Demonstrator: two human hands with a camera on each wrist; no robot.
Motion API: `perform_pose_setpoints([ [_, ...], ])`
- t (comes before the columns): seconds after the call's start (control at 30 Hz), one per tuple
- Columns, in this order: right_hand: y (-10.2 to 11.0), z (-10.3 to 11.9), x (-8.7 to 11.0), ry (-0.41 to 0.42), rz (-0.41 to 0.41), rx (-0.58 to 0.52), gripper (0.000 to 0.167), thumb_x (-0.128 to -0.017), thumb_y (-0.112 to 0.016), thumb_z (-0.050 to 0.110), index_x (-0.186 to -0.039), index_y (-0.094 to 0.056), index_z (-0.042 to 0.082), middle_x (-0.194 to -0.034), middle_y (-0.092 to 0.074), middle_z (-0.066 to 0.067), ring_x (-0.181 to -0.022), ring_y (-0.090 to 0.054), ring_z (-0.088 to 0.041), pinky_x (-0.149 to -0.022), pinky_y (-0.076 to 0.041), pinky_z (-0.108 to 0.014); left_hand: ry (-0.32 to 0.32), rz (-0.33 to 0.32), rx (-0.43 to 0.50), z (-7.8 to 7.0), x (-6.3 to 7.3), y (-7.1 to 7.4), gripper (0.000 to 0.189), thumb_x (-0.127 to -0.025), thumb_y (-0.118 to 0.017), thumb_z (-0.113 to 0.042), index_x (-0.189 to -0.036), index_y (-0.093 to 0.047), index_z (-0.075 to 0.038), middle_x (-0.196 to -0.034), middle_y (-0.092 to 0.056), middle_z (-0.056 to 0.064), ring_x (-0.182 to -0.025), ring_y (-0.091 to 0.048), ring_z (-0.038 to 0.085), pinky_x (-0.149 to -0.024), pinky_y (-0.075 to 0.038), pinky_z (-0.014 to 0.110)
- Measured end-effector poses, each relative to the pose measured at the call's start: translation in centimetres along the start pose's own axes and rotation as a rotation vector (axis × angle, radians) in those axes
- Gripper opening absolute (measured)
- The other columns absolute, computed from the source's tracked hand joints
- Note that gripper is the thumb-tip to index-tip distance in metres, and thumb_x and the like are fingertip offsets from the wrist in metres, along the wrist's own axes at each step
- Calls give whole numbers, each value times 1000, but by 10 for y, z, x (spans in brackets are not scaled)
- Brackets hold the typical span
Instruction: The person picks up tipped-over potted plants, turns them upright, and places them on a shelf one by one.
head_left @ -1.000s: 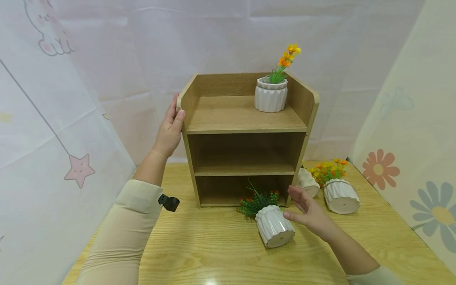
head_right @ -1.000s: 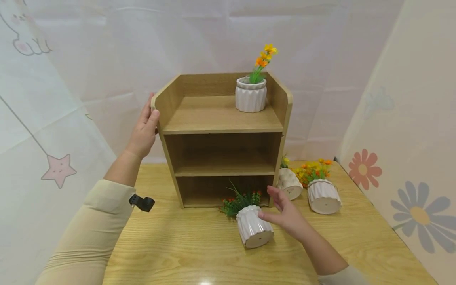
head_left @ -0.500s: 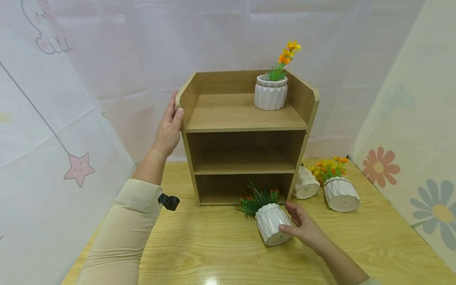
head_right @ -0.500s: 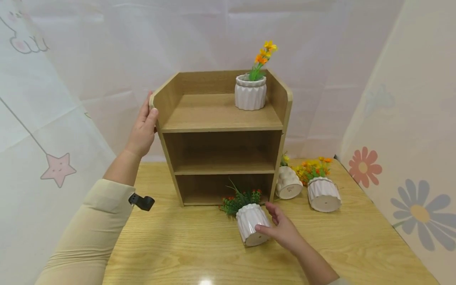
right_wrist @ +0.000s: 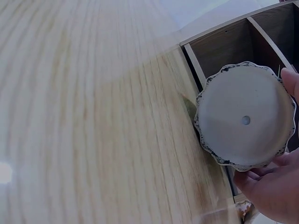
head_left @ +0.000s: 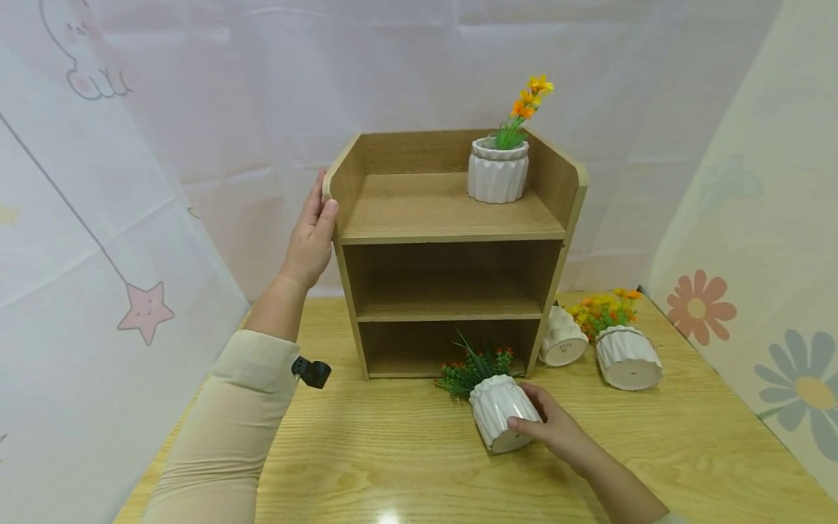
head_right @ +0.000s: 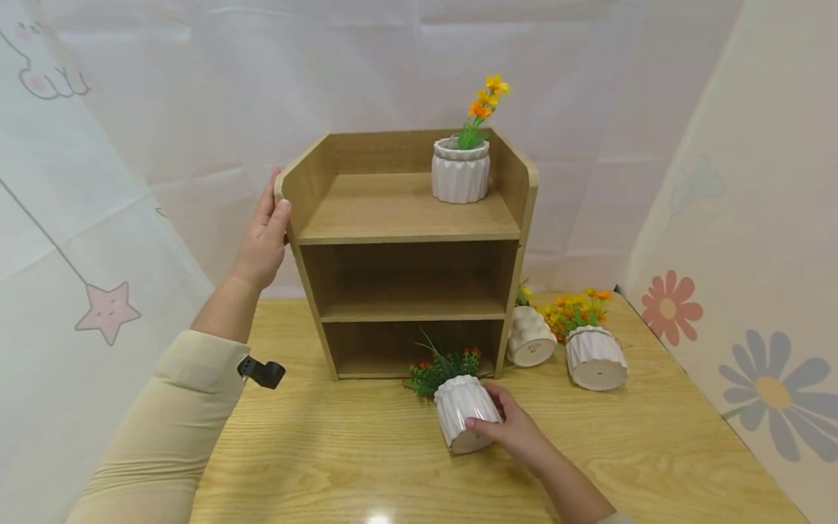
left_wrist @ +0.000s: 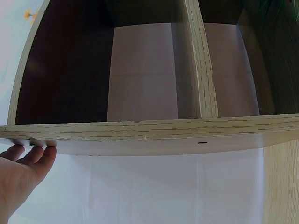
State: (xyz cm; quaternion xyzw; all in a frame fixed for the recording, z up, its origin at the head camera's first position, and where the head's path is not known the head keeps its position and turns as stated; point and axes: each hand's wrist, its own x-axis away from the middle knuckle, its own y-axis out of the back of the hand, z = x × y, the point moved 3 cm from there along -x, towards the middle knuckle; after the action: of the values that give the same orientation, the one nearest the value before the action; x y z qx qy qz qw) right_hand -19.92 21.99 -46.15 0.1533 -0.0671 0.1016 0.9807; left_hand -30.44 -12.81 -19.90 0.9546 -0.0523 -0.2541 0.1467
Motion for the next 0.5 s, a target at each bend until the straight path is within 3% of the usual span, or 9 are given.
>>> perform_pose_setpoints([
  [0.3,3,2,0,-37,64,26,88,-92,-68,27,-153,-12,-5,-133,-46,-33,-112,-57,-26,-89,-53,-40,-4,-5,13,1,-1,0,58,-108,-30,-23,-160,-4,-19,-166,-11,7,-152,-14,24,-125,-15,40],
  [0.5,3,2,1,-42,53,25,88,-89,-72,26,-152,-18,-2,-136,-45,-35,-113,-58,-28,-88,-54,-38,0,-2,6,0,-1,0,59,-108,-31,-23,-160,-4,-20,-166,-12,6,-152,-16,24,-125,-16,40],
])
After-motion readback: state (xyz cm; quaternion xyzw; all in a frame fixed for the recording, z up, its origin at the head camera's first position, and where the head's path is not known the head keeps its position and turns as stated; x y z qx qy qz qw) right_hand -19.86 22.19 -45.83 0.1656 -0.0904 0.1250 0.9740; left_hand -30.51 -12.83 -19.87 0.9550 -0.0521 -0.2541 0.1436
